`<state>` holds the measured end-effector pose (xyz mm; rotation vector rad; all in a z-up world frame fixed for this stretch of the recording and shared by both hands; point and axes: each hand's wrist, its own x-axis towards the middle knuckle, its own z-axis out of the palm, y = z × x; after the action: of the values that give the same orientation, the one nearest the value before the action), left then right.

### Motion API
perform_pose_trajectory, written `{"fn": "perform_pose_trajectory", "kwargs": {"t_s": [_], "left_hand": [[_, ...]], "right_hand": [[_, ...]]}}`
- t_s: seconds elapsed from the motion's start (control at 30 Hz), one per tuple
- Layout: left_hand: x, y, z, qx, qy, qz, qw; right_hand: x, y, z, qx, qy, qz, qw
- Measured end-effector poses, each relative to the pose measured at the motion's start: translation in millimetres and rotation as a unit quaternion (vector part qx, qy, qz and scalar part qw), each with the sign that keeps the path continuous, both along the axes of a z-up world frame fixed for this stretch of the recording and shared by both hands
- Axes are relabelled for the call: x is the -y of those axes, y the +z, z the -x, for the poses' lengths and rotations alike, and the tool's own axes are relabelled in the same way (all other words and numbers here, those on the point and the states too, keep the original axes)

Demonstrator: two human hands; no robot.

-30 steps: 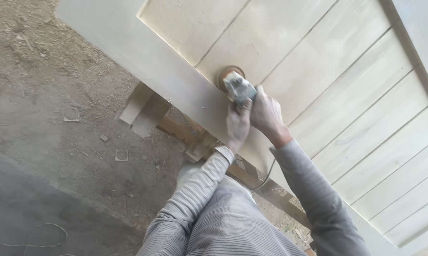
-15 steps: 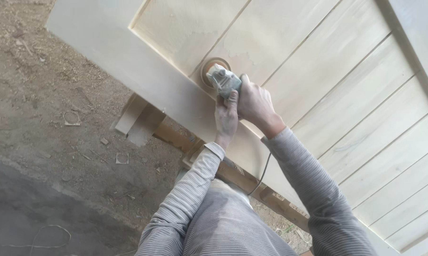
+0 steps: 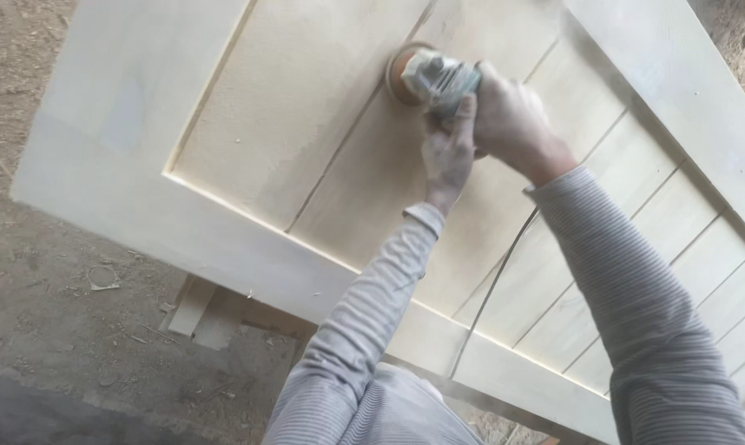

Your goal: The person uses an orbital sander to smooth the surface of a large wooden door panel. They move the sander across the flat panels and along the frame edges, generating visible wood dust.

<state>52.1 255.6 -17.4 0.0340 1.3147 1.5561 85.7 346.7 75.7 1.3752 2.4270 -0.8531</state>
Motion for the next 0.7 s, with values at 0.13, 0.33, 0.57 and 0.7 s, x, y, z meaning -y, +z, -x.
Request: {"fn": "perform_pose_trajectory", "kwargs": {"t_s": [0.13,0.33,0.57,0.7], "left_hand": [[-52,-2,-3,-0.043,-0.049,0.024,0.998],[-110,-4,-3,-0.083,-0.121,0.042,0.988],[-140,-6,5,-0.086,-0.118,0.03,0.989],[-122,-12,-18,-0.08,-0.178,0.049,0.979]], "right_hand": [[-43,-3,-11,-0.06,-0.009,-0.018,0.998],[-92,-13,-24,-0.052,-0.034,-0.012,0.998],[-117,-25,-29,-0.086,-0.073,-0.023,0.993],[-100,-37,-60,-0.05,-0.097,-0.016,0.994]]}}
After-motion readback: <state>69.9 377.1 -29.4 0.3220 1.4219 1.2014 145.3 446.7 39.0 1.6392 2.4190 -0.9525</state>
